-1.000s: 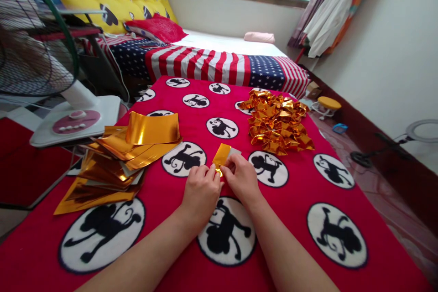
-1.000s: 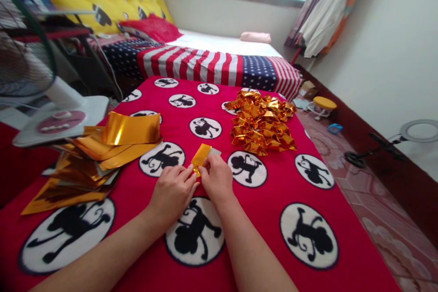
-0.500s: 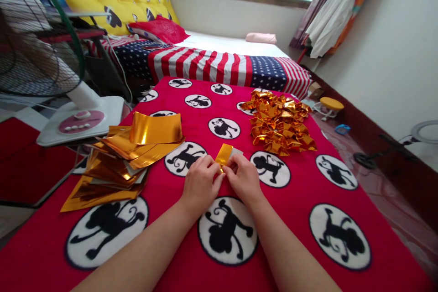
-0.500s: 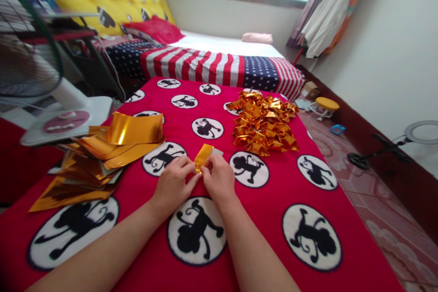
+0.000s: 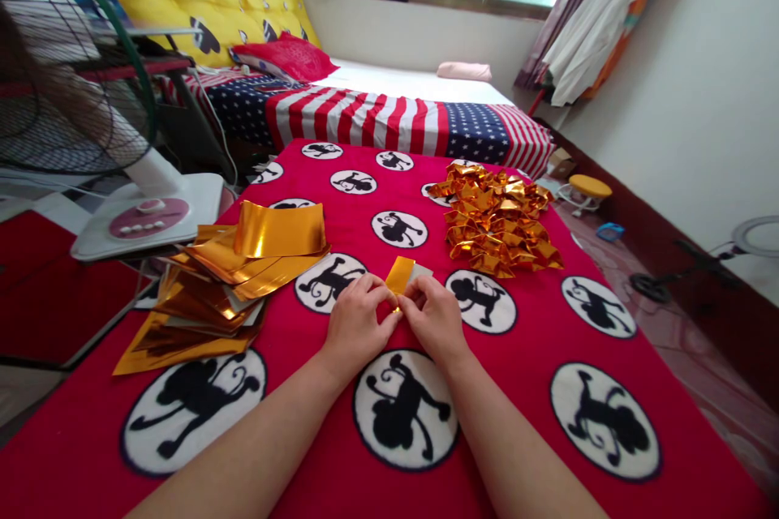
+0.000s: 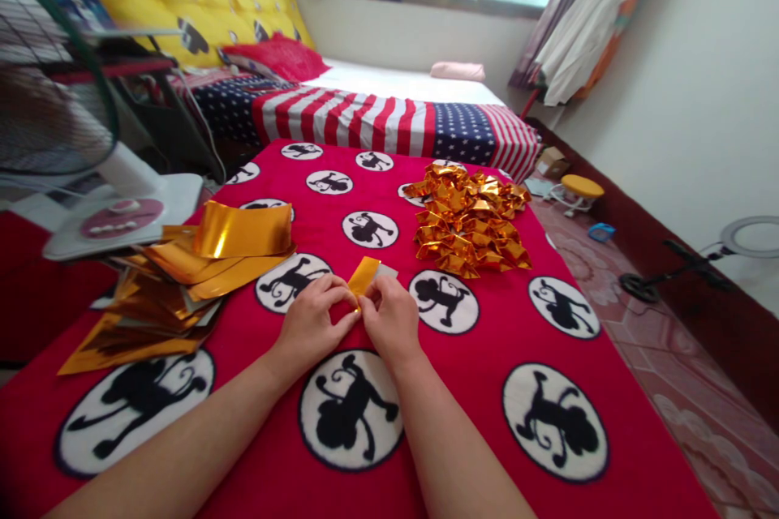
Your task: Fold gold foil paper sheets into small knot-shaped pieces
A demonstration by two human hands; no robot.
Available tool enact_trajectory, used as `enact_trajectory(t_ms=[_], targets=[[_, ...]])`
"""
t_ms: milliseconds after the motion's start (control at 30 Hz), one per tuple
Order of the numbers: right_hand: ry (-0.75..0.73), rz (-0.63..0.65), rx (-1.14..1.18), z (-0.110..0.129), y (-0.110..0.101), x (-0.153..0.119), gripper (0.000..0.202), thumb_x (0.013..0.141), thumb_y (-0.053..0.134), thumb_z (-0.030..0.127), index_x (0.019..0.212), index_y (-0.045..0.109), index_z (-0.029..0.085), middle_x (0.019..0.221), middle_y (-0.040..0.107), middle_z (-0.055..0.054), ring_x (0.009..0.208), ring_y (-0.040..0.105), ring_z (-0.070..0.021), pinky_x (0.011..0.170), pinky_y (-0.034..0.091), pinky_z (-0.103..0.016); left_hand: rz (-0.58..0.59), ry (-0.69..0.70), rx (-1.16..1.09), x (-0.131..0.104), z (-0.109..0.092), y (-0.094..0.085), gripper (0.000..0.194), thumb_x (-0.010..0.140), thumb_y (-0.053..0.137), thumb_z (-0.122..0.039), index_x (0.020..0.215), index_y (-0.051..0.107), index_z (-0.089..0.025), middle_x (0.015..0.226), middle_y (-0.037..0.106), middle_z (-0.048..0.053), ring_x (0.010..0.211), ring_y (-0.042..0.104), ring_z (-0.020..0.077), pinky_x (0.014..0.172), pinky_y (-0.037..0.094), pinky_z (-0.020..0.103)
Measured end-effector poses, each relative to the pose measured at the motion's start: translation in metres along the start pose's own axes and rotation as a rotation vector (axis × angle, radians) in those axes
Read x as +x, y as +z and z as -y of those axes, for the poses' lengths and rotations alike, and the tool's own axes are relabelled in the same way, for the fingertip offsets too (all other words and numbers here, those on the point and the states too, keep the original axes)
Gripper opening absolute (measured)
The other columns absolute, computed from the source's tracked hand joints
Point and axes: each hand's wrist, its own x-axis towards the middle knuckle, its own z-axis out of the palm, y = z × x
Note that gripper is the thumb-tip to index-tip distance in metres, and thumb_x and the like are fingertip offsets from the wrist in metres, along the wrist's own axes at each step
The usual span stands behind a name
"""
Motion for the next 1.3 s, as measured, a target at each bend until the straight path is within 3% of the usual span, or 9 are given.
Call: enact_trajectory(t_ms=[1300], targets=[[-0.006, 0.008, 0.049, -0.0006, -0.0015, 0.0001, 0.012, 0.077, 0.063, 0.019, 0.068, 0.056, 0.021, 0.07, 0.061, 0.002, 0.06, 0.052, -0.0132, 0.056, 0.038, -0.024, 0.004, 0.008, -0.02, 0.001, 0.0006, -0.0013, 0.004, 0.081, 0.066, -0.023, 0.078, 0.065, -0.021, 0.092, 0.059, 0.003, 0.092, 0.057, 0.0195, 0.085, 0.046, 0.035]])
